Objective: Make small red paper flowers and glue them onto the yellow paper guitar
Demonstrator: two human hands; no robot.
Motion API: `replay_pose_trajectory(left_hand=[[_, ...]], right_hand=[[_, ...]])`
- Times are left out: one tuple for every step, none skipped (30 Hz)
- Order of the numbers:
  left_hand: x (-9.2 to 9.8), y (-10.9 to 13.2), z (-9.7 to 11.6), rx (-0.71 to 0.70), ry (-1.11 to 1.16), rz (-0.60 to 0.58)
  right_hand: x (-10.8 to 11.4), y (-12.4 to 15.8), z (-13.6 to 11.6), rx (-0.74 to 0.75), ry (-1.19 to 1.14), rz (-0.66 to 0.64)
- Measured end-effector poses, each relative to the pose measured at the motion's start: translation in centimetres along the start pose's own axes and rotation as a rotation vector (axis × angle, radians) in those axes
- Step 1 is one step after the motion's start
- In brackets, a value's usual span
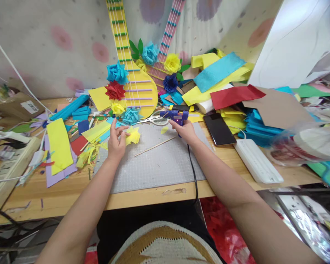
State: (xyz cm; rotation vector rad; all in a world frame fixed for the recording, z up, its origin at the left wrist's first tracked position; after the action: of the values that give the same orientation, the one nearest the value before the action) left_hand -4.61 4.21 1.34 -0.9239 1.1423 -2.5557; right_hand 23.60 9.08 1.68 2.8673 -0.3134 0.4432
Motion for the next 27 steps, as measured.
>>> replay_pose_trajectory(left_hand=[[-0.1,0.0,-0.1,0.029,0.009,-0.003],[-0.2,0.0,-0.2,0.046,0.015,-0.010],[-0.2,0.0,-0.3,0.048,0.016,-0.020],[-0.3,-0.1,-0.2,0.037,0.008,-0.031],[-0.4,-0.2,-0.2,0.015,-0.007,-0.046],[-0.4,-0.2,-0.1,-0.012,-0.026,-0.062],[-0.5,-0.3,0.0,-0.042,-0.047,-0.075],[-0.5,-0.4,0.1,-0.069,-0.066,-0.081],[-0.5,-0.4,0.2,-0.092,-0.084,-0.079],[-0.4,-0.5,0.2,-0.109,-0.098,-0.067],[-0.3,-0.5,0.3,-0.121,-0.111,-0.046],[-0.1,-0.5,0.4,-0.128,-0.128,-0.015],[0.1,-0.5,0.4,-0.128,-0.149,0.021],[0.4,-0.5,0.4,-0.119,-0.173,0.061],[0.7,-0.4,0.3,-0.102,-0.201,0.103],[0.9,-0.4,0.3,-0.080,-0.232,0.135],[1.1,-0.3,0.3,-0.058,-0.265,0.150],[1.2,-0.2,0.3,-0.042,-0.295,0.141],[1.1,-0.2,0.4,-0.038,-0.321,0.102],[0.8,-0.3,0.6,-0.047,-0.342,0.039],[0.4,-0.3,0.8,-0.066,-0.357,-0.039],[-0.1,-0.3,0.9,-0.089,-0.367,-0.116],[-0.5,-0.3,1.1,-0.108,-0.374,-0.179],[-0.9,-0.3,1.2,-0.124,-0.378,-0.224],[-1.2,-0.3,1.2,-0.135,-0.377,-0.248],[-1.3,-0.3,1.1,-0.141,-0.374,-0.256],[-1.3,-0.3,0.9,-0.145,-0.370,-0.255]], right_hand=[[0.0,0.0,0.0,-0.001,-0.002,0.001],[0.0,0.0,0.0,-0.004,-0.003,0.000],[0.0,-0.1,0.1,-0.009,-0.003,0.000],[-0.1,-0.1,0.1,-0.014,-0.004,0.000],[-0.1,-0.1,0.2,-0.018,-0.004,0.000],[-0.1,-0.2,0.2,-0.019,-0.003,0.001],[-0.1,-0.2,0.2,-0.018,-0.002,0.000],[-0.2,-0.2,0.2,-0.016,-0.002,-0.003],[-0.2,-0.2,0.3,-0.012,-0.002,-0.004],[-0.2,-0.2,0.3,-0.010,-0.002,-0.007],[-0.2,-0.2,0.3,-0.011,-0.003,-0.010],[-0.1,-0.2,0.3,-0.016,-0.002,-0.011],[-0.1,-0.2,0.3,-0.023,-0.001,-0.012],[-0.1,-0.2,0.3,-0.031,0.000,-0.010],[-0.1,-0.1,0.2,-0.037,0.000,-0.010],[-0.1,-0.1,0.2,-0.041,-0.001,-0.010],[-0.1,-0.1,0.2,-0.043,-0.005,-0.009],[-0.1,0.0,0.2,-0.044,-0.008,-0.010],[-0.1,0.0,0.1,-0.044,-0.011,-0.009],[-0.1,0.0,0.1,-0.043,-0.012,-0.011],[-0.1,0.0,0.1,-0.042,-0.011,-0.012],[-0.1,-0.1,0.2,-0.040,-0.011,-0.013],[-0.1,-0.1,0.2,-0.038,-0.010,-0.013],[-0.1,-0.2,0.2,-0.037,-0.011,-0.013],[-0.1,-0.2,0.2,-0.034,-0.014,-0.012],[-0.1,-0.2,0.3,-0.031,-0.018,-0.011],[-0.1,-0.3,0.3,-0.028,-0.023,-0.007]])
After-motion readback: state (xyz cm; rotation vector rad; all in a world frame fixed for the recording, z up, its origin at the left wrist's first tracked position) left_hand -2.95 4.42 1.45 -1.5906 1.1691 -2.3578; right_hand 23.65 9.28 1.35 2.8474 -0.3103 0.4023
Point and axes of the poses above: each hand's wrist, its own y-axis away from the middle knuckle, its own x-axis out of the back of the hand, z = x × y, the point moved 4 cm from there along -y, towards the middle knuckle, and after that the axes turned 14 degrees about -x, right-handed, at the moved point
